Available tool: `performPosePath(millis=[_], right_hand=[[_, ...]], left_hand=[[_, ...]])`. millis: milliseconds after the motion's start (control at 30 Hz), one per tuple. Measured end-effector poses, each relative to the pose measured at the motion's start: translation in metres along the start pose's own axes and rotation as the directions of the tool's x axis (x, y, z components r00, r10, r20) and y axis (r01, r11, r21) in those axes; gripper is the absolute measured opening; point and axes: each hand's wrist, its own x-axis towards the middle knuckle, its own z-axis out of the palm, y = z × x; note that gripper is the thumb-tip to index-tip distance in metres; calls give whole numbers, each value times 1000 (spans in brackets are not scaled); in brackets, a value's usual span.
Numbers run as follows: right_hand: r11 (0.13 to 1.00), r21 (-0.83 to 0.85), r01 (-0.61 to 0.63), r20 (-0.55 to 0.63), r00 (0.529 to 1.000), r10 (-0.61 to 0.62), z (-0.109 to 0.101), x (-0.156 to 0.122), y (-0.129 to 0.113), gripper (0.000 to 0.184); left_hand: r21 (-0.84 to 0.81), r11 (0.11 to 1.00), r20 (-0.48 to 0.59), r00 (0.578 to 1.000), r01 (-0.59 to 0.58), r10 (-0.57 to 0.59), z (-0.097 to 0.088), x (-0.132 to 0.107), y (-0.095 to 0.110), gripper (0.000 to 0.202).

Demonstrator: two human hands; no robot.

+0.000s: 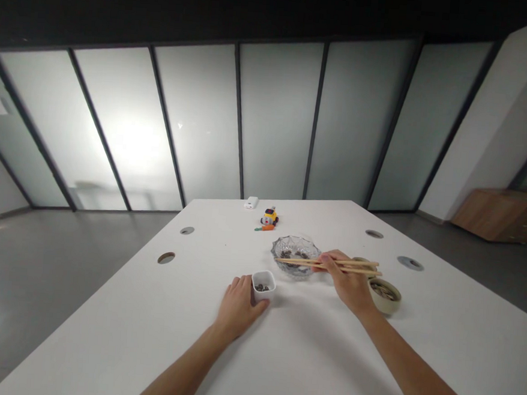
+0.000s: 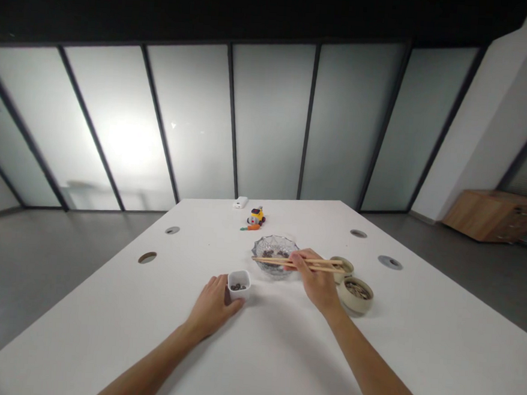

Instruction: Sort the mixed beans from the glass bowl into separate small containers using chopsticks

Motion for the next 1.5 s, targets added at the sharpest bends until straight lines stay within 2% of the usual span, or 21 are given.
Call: performPosePath(millis=[100, 233, 300, 367, 433, 533, 600, 667, 767, 867, 967, 1167, 1333, 1500], right_hand=[[995, 73, -67, 144, 988, 56, 6, -5, -5, 44], [994, 48, -95, 302, 950, 76, 14, -12, -10, 44], [997, 14, -72, 269, 961, 65, 15, -12, -9, 45], [999, -25, -39, 133, 990, 42, 12, -10, -7, 44], [999, -40, -19, -8, 1000, 19, 8, -6, -3, 43], [997, 66, -25, -88, 996, 31, 4, -2, 1, 43], [996, 85, -28, -89, 995, 36, 4, -2, 3, 42], [999, -34, 19, -92, 996, -22, 5, -3, 7, 38], [959, -245, 140, -47, 987, -156, 6, -6, 16, 38], [928, -323, 186, 15, 981, -191, 6, -6, 27, 44], [923, -319, 214, 59, 977, -206, 7, -6, 35, 47], [951, -221, 215, 111, 975, -194, 12, -9, 42, 35], [962, -196, 192, 120, 978, -171, 15, -13, 44, 29], [963, -186, 195, 78, 980, -184, 17, -15, 46, 28]], left_hand=[[-5, 1000, -3, 1000, 23, -23, 0, 0, 0, 31], [-20, 1000, -10, 1000, 15, -15, -1, 0, 1, 30], [-37, 999, -11, 1000, 8, -8, -2, 0, 1, 31], [-57, 998, -11, 1000, -2, 1, -4, 0, 2, 34], [-74, 997, -15, 1000, -12, 11, -5, -1, 3, 36], [-94, 996, -30, 1000, -11, 8, -4, -1, 2, 38], [-104, 995, -36, 999, -4, 0, -3, -1, 1, 39], [-116, 993, -40, 999, -11, 6, -2, -1, 0, 41], [-131, 990, -66, 997, -46, 38, -1, -1, -1, 44], [-122, 987, -101, 991, -103, 91, 0, -1, -1, 48], [-92, 986, -137, 982, -142, 129, 1, -1, -1, 57], [-62, 994, -214, 974, -90, 75, 4, 0, -5, 59], [-77, 995, -194, 980, -64, 48, 0, -1, -2, 51], [-109, 994, -141, 990, -13, -2, -4, -2, 0, 43]])
